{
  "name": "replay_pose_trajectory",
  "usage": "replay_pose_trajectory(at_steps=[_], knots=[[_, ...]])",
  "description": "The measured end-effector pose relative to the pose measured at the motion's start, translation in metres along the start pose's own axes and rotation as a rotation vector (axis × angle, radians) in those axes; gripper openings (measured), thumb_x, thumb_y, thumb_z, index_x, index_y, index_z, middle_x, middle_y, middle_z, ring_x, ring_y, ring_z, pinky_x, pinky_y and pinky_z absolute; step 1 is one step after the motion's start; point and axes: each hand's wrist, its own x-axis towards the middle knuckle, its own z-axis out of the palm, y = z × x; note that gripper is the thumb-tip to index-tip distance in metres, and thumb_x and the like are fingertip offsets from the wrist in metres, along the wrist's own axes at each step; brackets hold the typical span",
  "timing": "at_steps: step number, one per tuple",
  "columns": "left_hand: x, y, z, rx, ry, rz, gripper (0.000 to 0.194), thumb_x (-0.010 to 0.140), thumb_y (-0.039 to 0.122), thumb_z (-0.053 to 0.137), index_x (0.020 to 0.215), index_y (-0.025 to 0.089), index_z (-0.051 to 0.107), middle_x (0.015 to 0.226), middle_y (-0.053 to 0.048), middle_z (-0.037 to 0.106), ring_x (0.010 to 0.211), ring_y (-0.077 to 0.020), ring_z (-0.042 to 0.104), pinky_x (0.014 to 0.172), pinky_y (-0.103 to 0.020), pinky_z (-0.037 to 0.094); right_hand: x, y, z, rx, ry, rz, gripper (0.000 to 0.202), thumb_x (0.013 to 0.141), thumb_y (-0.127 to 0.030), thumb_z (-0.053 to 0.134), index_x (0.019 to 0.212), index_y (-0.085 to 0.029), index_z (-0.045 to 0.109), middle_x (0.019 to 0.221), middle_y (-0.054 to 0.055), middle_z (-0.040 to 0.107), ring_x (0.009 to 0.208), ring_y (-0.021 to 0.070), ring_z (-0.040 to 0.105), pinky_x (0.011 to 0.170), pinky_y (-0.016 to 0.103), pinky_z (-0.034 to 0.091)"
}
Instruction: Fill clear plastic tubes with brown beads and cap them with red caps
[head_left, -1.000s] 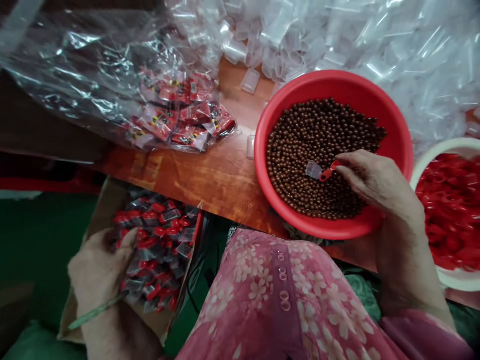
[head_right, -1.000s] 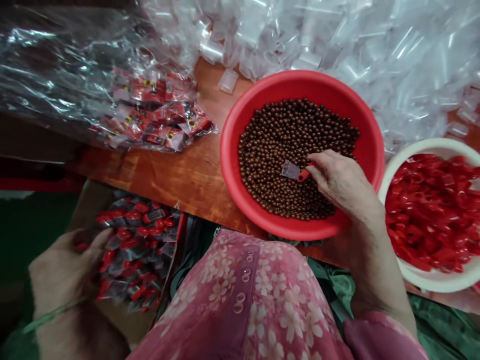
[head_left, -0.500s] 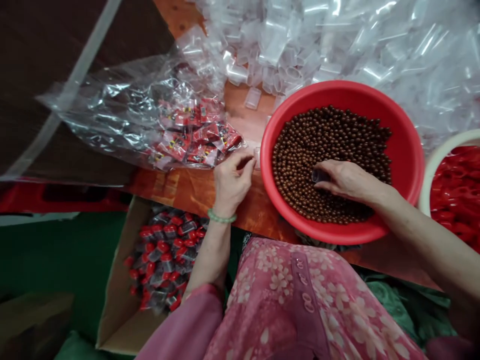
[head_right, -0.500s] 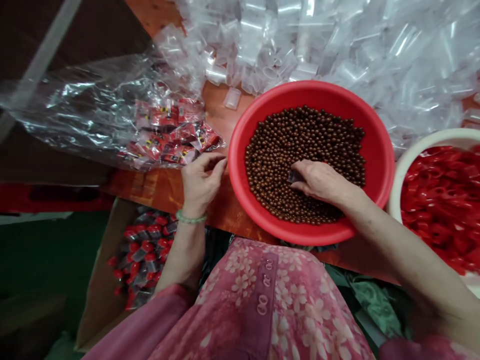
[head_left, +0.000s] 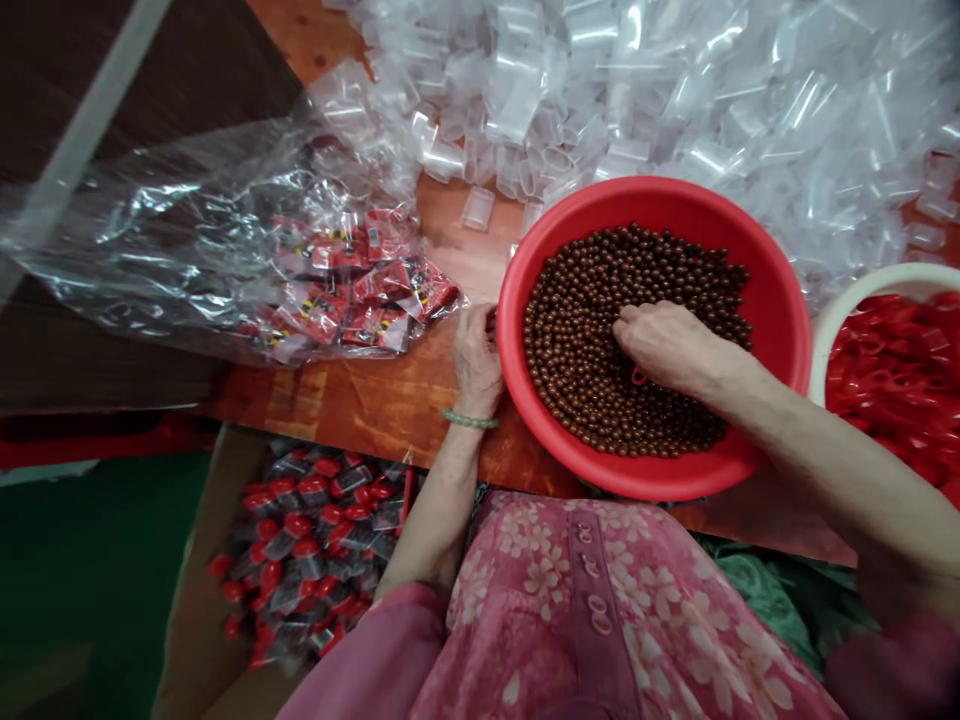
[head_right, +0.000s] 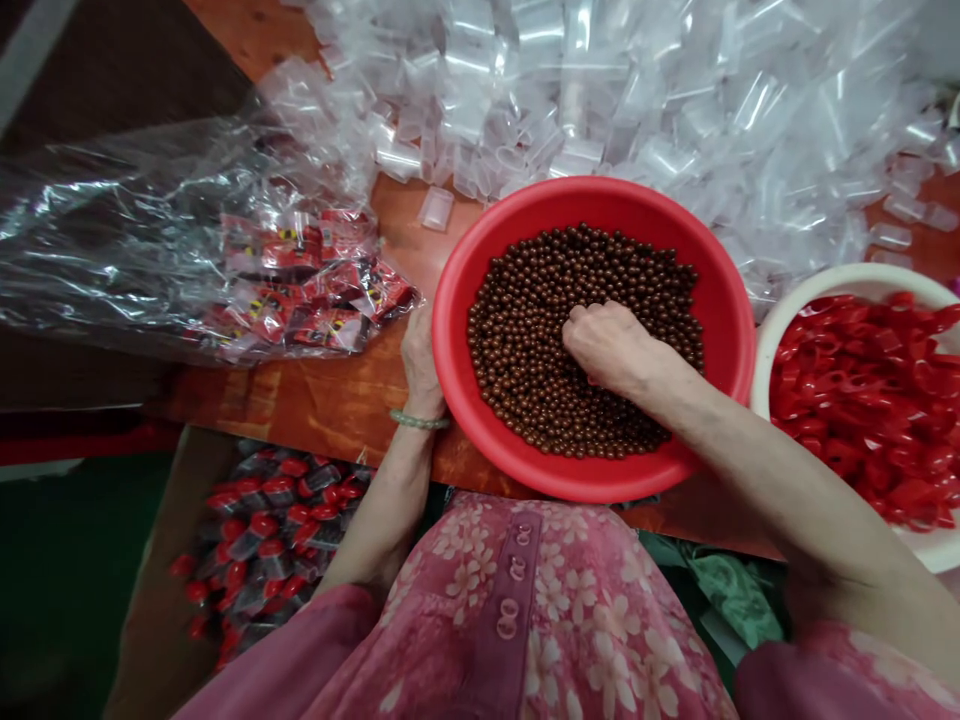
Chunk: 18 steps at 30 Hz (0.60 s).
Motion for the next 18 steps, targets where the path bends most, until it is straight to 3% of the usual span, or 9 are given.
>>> replay_pose_trajectory(at_steps=[5, 11, 15, 18], knots=[[-0.002, -0.009, 0.005, -0.007, -0.011, -0.042, 0.032, 0.100, 0.048, 0.053, 0.111, 0.019, 0.062, 0.116, -0.011, 0.070, 0.107, -0.0245, 0.062, 0.101, -0.044, 0.049, 0.010, -0.025, -0.006, 0.169, -0.063, -0.188, 0.025, 0.087, -0.005, 0.053, 0.103, -0.009, 0.071, 0.102, 0.017, 0.074, 0.089, 0.0256, 0.071, 0.075, 0.033, 0.050], [0.000, -0.011, 0.006, 0.016, -0.001, -0.071, 0.039, 0.100, 0.048, 0.055, 0.122, 0.016, 0.061, 0.108, -0.010, 0.070, 0.100, -0.0230, 0.064, 0.094, -0.042, 0.052, 0.010, -0.027, -0.001, 0.556, 0.004, -0.280, 0.015, 0.087, -0.018, 0.068, 0.102, -0.013, 0.069, 0.101, 0.010, 0.073, 0.089, 0.0211, 0.065, 0.081, 0.031, 0.049], [-0.001, -0.007, 0.003, -0.056, 0.049, -0.061, 0.046, 0.095, 0.051, 0.061, 0.127, 0.017, 0.059, 0.118, -0.013, 0.071, 0.106, -0.0233, 0.067, 0.095, -0.040, 0.056, 0.004, -0.020, 0.003, 0.984, 0.070, -0.248, 0.033, 0.086, -0.031, 0.076, 0.115, -0.017, 0.070, 0.092, 0.001, 0.071, 0.080, 0.0159, 0.063, 0.076, 0.028, 0.049], [-0.004, 0.001, -0.006, -0.113, 0.164, -0.084, 0.049, 0.096, 0.055, 0.059, 0.127, 0.017, 0.057, 0.126, -0.015, 0.068, 0.108, -0.0224, 0.069, 0.096, -0.040, 0.058, -0.004, -0.014, -0.002, 1.265, 0.083, -0.229, 0.043, 0.083, -0.040, 0.079, 0.119, -0.019, 0.070, 0.083, -0.003, 0.068, 0.071, 0.0126, 0.059, 0.067, 0.025, 0.048]])
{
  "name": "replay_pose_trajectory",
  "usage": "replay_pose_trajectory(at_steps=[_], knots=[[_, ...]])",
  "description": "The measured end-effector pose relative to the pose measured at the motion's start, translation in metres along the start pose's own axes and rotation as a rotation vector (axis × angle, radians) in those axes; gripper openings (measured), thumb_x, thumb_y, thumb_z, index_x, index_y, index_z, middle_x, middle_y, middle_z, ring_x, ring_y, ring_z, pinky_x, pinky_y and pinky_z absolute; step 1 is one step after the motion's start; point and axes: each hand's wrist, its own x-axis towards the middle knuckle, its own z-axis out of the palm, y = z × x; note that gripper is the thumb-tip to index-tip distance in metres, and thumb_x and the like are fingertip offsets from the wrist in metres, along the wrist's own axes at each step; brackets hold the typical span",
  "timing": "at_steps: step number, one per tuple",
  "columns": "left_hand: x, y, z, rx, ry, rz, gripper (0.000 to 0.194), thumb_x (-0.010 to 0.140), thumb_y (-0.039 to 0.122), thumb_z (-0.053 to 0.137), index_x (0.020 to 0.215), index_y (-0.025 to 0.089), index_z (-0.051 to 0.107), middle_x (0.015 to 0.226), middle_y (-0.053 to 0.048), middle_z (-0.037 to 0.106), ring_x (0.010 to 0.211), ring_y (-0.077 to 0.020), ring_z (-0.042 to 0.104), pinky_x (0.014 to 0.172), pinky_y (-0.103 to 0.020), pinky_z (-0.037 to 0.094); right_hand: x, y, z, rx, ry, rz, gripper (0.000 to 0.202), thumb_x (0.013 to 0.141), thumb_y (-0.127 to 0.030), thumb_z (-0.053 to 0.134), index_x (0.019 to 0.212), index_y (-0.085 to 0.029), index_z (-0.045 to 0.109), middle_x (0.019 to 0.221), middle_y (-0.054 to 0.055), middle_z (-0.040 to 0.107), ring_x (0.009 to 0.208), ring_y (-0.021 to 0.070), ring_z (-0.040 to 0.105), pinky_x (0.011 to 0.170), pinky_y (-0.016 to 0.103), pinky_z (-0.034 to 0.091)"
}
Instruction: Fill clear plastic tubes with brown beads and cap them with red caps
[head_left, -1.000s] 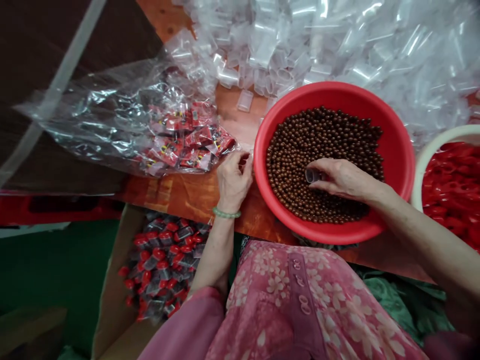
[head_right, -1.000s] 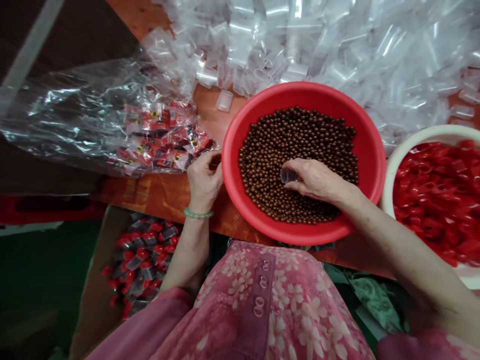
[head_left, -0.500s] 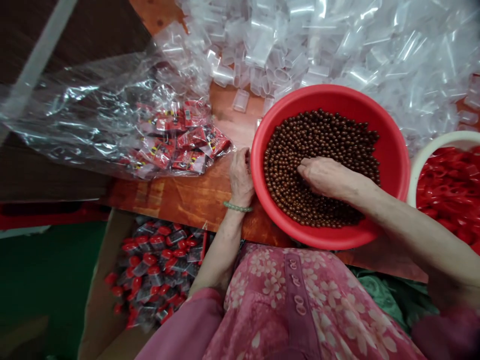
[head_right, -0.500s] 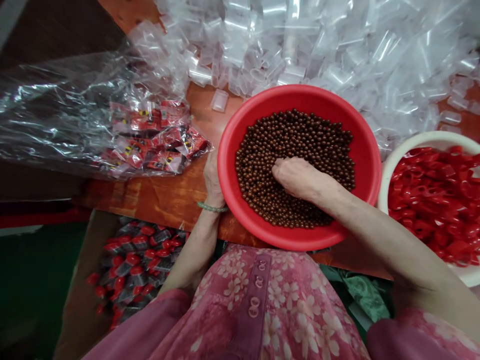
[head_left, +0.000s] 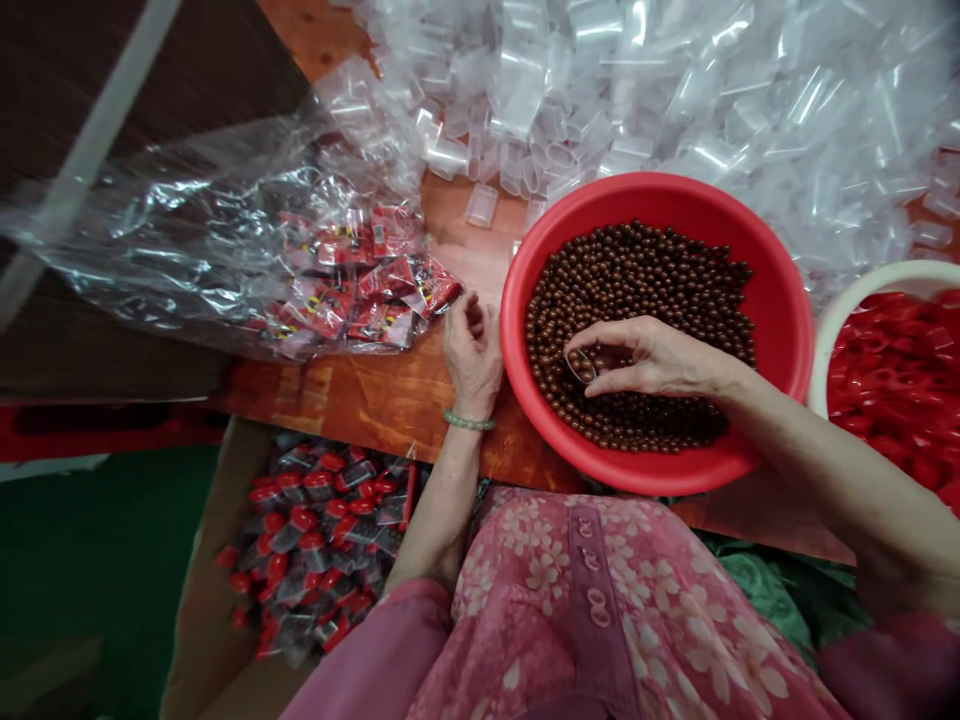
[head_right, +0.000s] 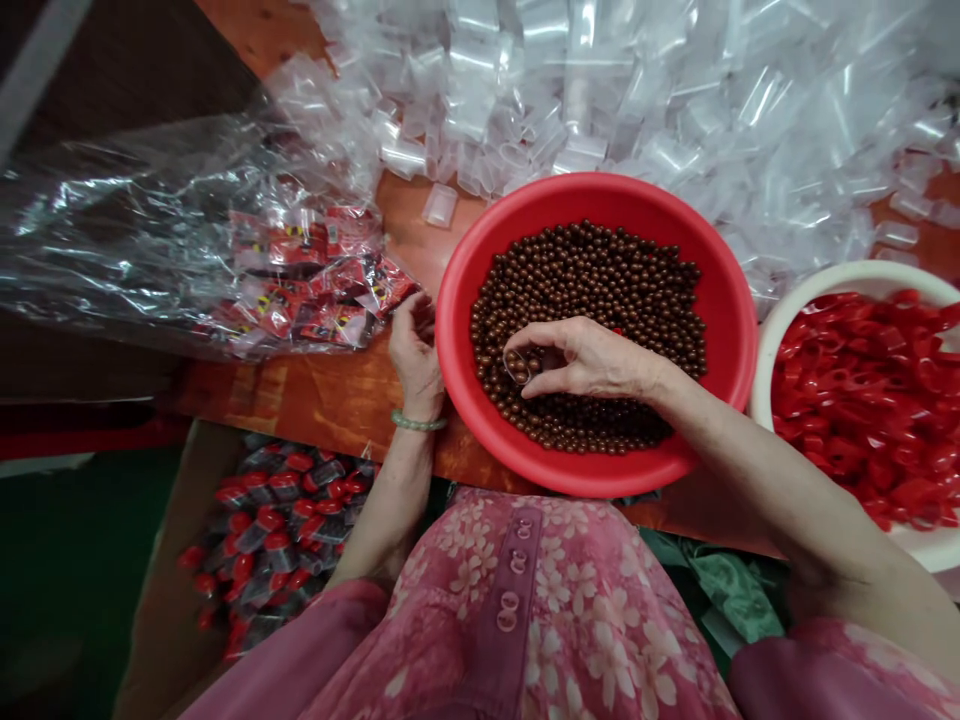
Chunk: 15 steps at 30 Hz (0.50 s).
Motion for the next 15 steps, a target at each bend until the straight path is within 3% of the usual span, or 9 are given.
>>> replay_pose_trajectory(at_steps=[3, 5, 7, 10, 12, 15], knots=[[-0.006, 0.026, -0.017, -0.038, 0.147, 0.060, 0.045, 0.099, 0.055, 0.054, 0.127, 0.020, 0.057, 0.128, -0.013, 0.067, 0.117, -0.0228, 0.068, 0.105, -0.043, 0.056, -0.007, -0.010, -0.007, 0.071, 0.063, -0.008, 0.043, 0.081, -0.039, 0.082, 0.117, -0.018, 0.072, 0.083, -0.002, 0.069, 0.070, 0.0120, 0.059, 0.067, 0.025, 0.048], [-0.013, 0.053, -0.031, -0.057, 0.120, 0.124, 0.043, 0.099, 0.053, 0.056, 0.130, 0.023, 0.057, 0.131, -0.011, 0.065, 0.124, -0.0239, 0.065, 0.111, -0.045, 0.053, -0.012, -0.015, -0.010, 0.071, 0.107, -0.009, 0.043, 0.080, -0.038, 0.083, 0.117, -0.019, 0.073, 0.086, -0.001, 0.071, 0.073, 0.0128, 0.060, 0.070, 0.027, 0.050], [-0.020, 0.081, -0.041, -0.096, -0.061, 0.164, 0.047, 0.095, 0.051, 0.064, 0.133, 0.025, 0.056, 0.136, -0.010, 0.064, 0.128, -0.0256, 0.064, 0.114, -0.046, 0.053, -0.016, -0.019, -0.012, 0.098, 0.164, -0.019, 0.047, 0.079, -0.039, 0.083, 0.120, -0.020, 0.073, 0.092, 0.001, 0.073, 0.078, 0.0142, 0.063, 0.073, 0.028, 0.052], [-0.029, 0.112, -0.044, -0.225, -0.459, 0.122, 0.059, 0.092, 0.045, 0.070, 0.144, 0.025, 0.050, 0.145, -0.013, 0.060, 0.136, -0.0281, 0.061, 0.116, -0.047, 0.053, -0.019, -0.021, -0.012, 0.136, 0.172, -0.034, 0.051, 0.080, -0.042, 0.083, 0.125, -0.021, 0.072, 0.093, 0.001, 0.073, 0.080, 0.0151, 0.065, 0.075, 0.030, 0.054], [-0.031, 0.121, -0.039, -0.288, -0.623, 0.070, 0.065, 0.094, 0.040, 0.069, 0.151, 0.025, 0.043, 0.152, -0.015, 0.056, 0.142, -0.0291, 0.057, 0.119, -0.048, 0.050, -0.020, -0.020, -0.009, 0.157, 0.125, -0.041, 0.051, 0.081, -0.043, 0.082, 0.126, -0.020, 0.073, 0.093, 0.002, 0.074, 0.081, 0.0156, 0.067, 0.077, 0.030, 0.056], [-0.029, 0.120, -0.029, -0.378, -0.762, -0.007, 0.066, 0.095, 0.038, 0.067, 0.155, 0.026, 0.040, 0.153, -0.014, 0.056, 0.138, -0.0290, 0.059, 0.115, -0.046, 0.054, -0.022, -0.019, -0.005, 0.249, 0.116, -0.060, 0.050, 0.083, -0.043, 0.081, 0.127, -0.021, 0.073, 0.102, 0.004, 0.077, 0.093, 0.0192, 0.072, 0.084, 0.033, 0.058]])
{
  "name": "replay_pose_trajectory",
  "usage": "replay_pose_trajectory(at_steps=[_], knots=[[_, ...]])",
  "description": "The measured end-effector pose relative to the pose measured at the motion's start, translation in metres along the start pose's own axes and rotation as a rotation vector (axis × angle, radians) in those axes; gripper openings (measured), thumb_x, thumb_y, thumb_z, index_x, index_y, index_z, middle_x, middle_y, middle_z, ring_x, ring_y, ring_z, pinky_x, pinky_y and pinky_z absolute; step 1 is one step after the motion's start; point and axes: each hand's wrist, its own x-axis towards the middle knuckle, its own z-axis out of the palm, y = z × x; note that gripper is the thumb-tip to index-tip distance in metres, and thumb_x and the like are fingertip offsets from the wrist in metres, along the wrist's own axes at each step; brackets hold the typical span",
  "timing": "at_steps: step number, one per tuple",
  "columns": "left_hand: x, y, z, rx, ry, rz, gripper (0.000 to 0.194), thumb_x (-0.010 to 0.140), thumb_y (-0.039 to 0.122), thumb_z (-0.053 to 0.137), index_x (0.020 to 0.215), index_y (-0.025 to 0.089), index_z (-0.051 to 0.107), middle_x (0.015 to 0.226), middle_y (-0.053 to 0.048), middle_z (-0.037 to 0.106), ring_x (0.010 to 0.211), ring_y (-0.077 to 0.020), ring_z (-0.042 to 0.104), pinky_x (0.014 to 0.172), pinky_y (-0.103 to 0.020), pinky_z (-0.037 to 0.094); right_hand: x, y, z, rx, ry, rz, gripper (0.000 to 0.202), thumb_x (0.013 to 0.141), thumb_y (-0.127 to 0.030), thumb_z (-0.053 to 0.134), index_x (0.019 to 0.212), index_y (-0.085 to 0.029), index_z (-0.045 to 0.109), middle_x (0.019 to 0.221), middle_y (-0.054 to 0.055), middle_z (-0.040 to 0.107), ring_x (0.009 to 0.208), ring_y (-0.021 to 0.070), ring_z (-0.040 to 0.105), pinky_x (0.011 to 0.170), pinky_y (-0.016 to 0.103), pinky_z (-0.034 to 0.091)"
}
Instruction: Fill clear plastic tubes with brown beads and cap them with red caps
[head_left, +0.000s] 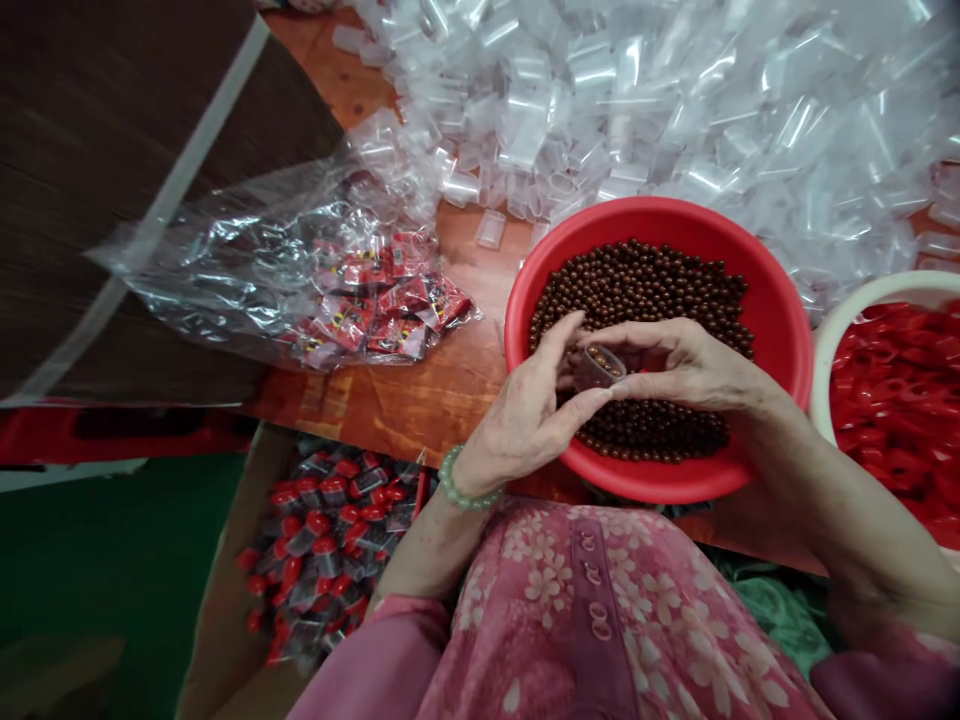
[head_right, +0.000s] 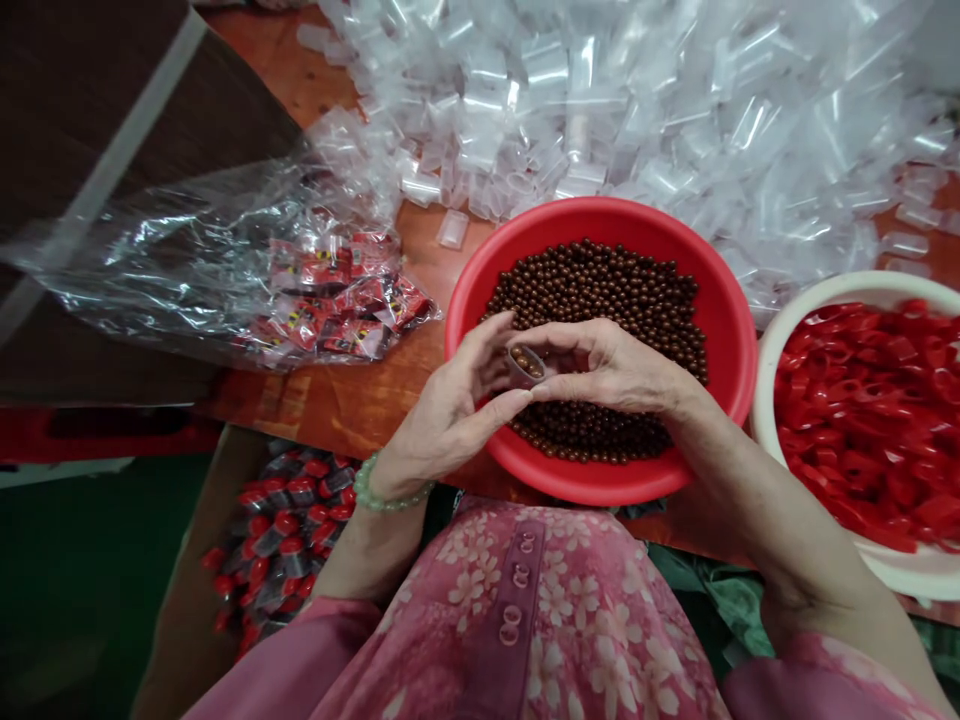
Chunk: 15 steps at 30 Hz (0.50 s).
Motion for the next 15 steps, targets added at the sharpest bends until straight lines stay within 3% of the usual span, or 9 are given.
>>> replay_pose_trajectory(at_steps=[5, 10, 15], knots=[[0.009, -0.007, -0.001, -0.136, -0.040, -0.091, 0.060, 0.093, 0.038, 0.069, 0.148, 0.023, 0.049, 0.134, -0.012, 0.068, 0.112, -0.0233, 0.071, 0.094, -0.036, 0.063, -0.002, 0.001, 0.001, 0.092, 0.052, -0.007, 0.043, 0.081, -0.041, 0.083, 0.119, -0.021, 0.078, 0.110, 0.005, 0.080, 0.100, 0.0216, 0.075, 0.090, 0.036, 0.060], [0.012, -0.004, -0.002, -0.166, -0.049, -0.157, 0.058, 0.090, 0.037, 0.072, 0.143, 0.021, 0.055, 0.116, -0.008, 0.073, 0.084, -0.0151, 0.070, 0.075, -0.028, 0.060, -0.001, 0.001, 0.002, 0.030, 0.190, -0.083, 0.039, 0.080, -0.042, 0.084, 0.110, -0.019, 0.077, 0.099, 0.005, 0.079, 0.082, 0.0168, 0.072, 0.076, 0.030, 0.059], [0.015, -0.007, -0.002, -0.096, -0.052, -0.117, 0.059, 0.087, 0.033, 0.074, 0.142, 0.018, 0.058, 0.126, -0.011, 0.072, 0.107, -0.0223, 0.070, 0.093, -0.035, 0.059, 0.000, 0.001, 0.000, -0.099, 0.189, -0.141, 0.029, 0.081, -0.040, 0.083, 0.097, -0.018, 0.071, 0.083, -0.001, 0.068, 0.069, 0.0114, 0.059, 0.064, 0.025, 0.049]])
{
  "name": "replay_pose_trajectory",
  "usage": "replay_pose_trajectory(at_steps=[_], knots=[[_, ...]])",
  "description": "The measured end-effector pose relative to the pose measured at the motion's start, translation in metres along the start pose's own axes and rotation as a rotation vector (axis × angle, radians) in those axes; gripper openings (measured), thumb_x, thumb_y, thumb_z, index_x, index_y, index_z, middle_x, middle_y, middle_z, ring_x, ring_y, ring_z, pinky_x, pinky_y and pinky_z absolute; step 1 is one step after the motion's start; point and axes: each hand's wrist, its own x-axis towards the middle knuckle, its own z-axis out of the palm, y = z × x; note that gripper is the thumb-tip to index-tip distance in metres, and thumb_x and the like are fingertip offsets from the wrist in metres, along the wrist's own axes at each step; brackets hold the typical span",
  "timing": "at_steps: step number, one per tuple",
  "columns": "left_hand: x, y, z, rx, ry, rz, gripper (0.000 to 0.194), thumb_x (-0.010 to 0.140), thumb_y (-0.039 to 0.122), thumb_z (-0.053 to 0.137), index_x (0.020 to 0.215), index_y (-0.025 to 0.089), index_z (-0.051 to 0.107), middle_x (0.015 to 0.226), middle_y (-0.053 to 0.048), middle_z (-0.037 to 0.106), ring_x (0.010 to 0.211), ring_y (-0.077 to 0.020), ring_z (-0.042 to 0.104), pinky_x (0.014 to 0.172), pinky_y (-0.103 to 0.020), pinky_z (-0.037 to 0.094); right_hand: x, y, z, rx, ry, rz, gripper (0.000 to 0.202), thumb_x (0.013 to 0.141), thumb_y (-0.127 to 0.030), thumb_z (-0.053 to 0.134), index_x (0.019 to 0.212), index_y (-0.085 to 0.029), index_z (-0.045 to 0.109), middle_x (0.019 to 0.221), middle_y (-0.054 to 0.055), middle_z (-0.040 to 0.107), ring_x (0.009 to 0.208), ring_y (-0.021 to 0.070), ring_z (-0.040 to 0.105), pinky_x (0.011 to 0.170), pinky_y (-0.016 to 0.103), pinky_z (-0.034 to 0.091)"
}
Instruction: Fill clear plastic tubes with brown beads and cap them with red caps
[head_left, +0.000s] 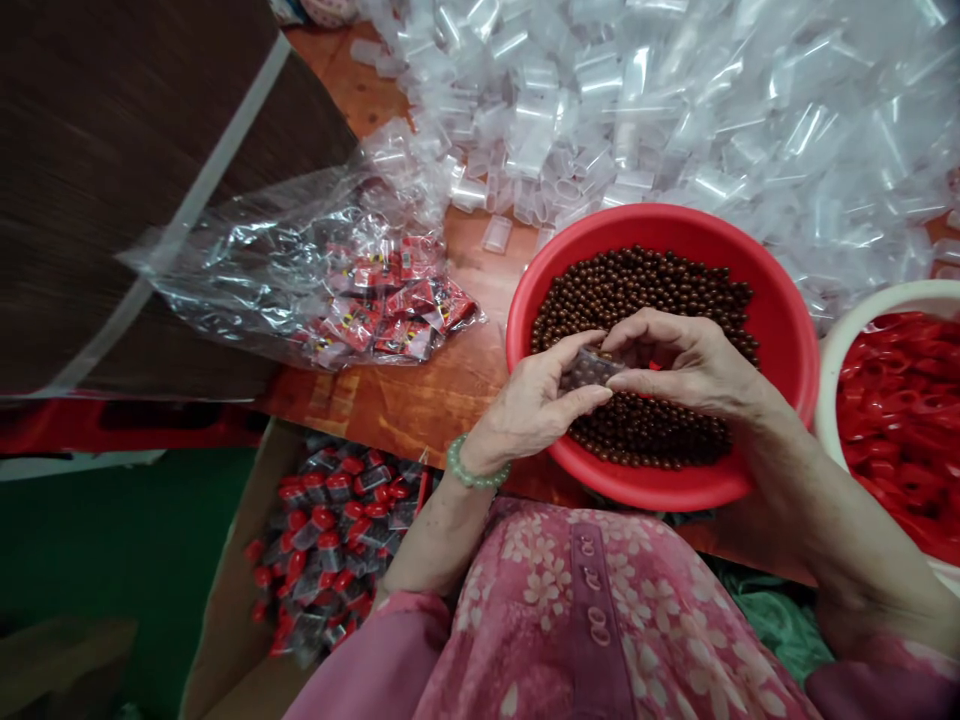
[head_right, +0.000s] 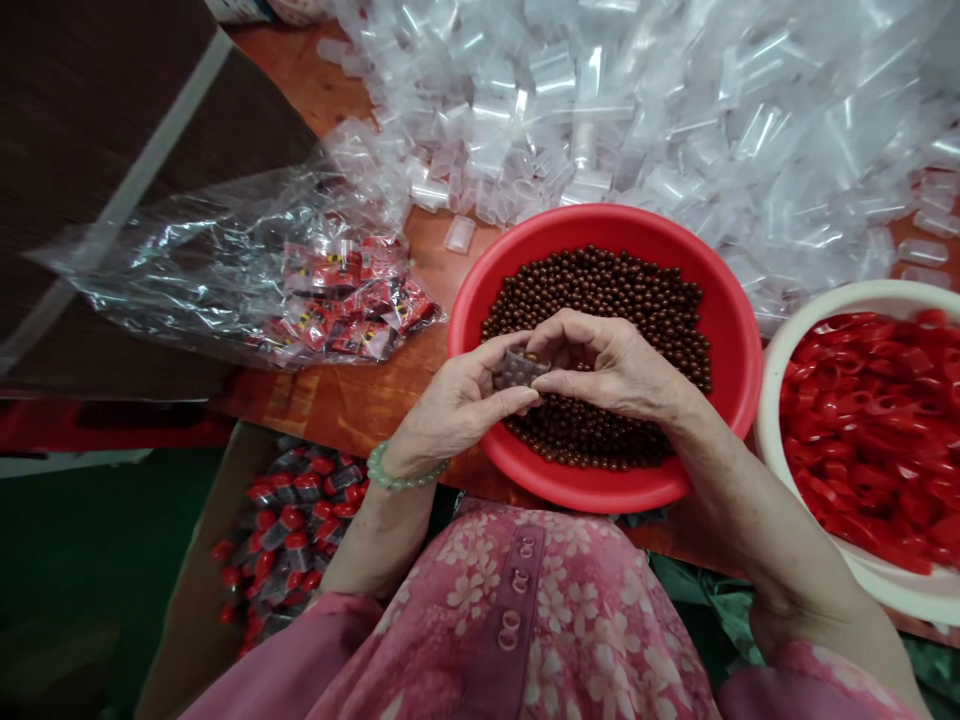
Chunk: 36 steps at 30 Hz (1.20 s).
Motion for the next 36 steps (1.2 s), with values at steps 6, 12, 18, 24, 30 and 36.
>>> replay_pose_trajectory(at_steps=[6, 12, 18, 24, 30, 36], knots=[[0.003, 0.004, -0.003, 0.128, -0.125, 0.075, 0.050, 0.089, 0.029, 0.071, 0.137, 0.019, 0.064, 0.127, -0.009, 0.074, 0.112, -0.0245, 0.070, 0.102, -0.038, 0.055, 0.004, -0.001, -0.004, -0.022, -0.187, 0.005, 0.022, 0.081, -0.022, 0.077, 0.088, -0.019, 0.056, 0.075, -0.006, 0.052, 0.062, 0.0068, 0.046, 0.054, 0.020, 0.038], [0.002, 0.003, -0.004, 0.204, -0.103, 0.049, 0.058, 0.089, 0.030, 0.070, 0.143, 0.014, 0.060, 0.122, -0.011, 0.075, 0.106, -0.0244, 0.070, 0.096, -0.036, 0.056, 0.001, -0.005, -0.004, 0.027, -0.169, 0.012, 0.028, 0.084, -0.024, 0.076, 0.076, -0.020, 0.049, 0.067, -0.008, 0.042, 0.059, 0.0056, 0.038, 0.052, 0.020, 0.031], [0.004, -0.002, -0.003, 0.125, -0.120, 0.094, 0.053, 0.088, 0.026, 0.069, 0.139, 0.016, 0.062, 0.123, -0.009, 0.074, 0.112, -0.0240, 0.069, 0.103, -0.036, 0.053, 0.001, 0.000, -0.002, 0.077, -0.146, 0.012, 0.033, 0.081, -0.038, 0.084, 0.092, -0.019, 0.059, 0.069, -0.008, 0.046, 0.060, 0.0066, 0.042, 0.054, 0.021, 0.034], [0.003, -0.002, 0.000, 0.046, -0.076, 0.041, 0.058, 0.085, 0.028, 0.074, 0.140, 0.015, 0.061, 0.127, -0.012, 0.072, 0.117, -0.0255, 0.067, 0.106, -0.038, 0.052, 0.000, -0.001, -0.004, 0.056, -0.103, 0.040, 0.046, 0.078, -0.051, 0.085, 0.072, -0.021, 0.051, 0.067, -0.006, 0.047, 0.061, 0.0083, 0.042, 0.055, 0.024, 0.035], [0.004, 0.004, -0.006, -0.318, -0.112, -0.098, 0.059, 0.083, 0.030, 0.079, 0.137, 0.016, 0.060, 0.112, -0.008, 0.074, 0.096, -0.0177, 0.072, 0.092, -0.033, 0.059, -0.014, -0.001, -0.035, -0.600, 0.018, 0.121, 0.035, 0.090, -0.054, 0.070, 0.087, -0.021, 0.060, 0.074, 0.000, 0.059, 0.065, 0.0144, 0.051, 0.061, 0.029, 0.037], [0.009, 0.006, -0.011, -0.575, -0.156, -0.113, 0.055, 0.077, 0.025, 0.086, 0.126, 0.018, 0.062, 0.106, -0.007, 0.074, 0.098, -0.0166, 0.073, 0.092, -0.030, 0.061, -0.020, 0.034, -0.027, -1.190, -0.413, 0.434, 0.033, 0.100, -0.038, 0.055, 0.123, -0.017, 0.064, 0.103, 0.014, 0.076, 0.092, 0.0277, 0.071, 0.074, 0.033, 0.045]])
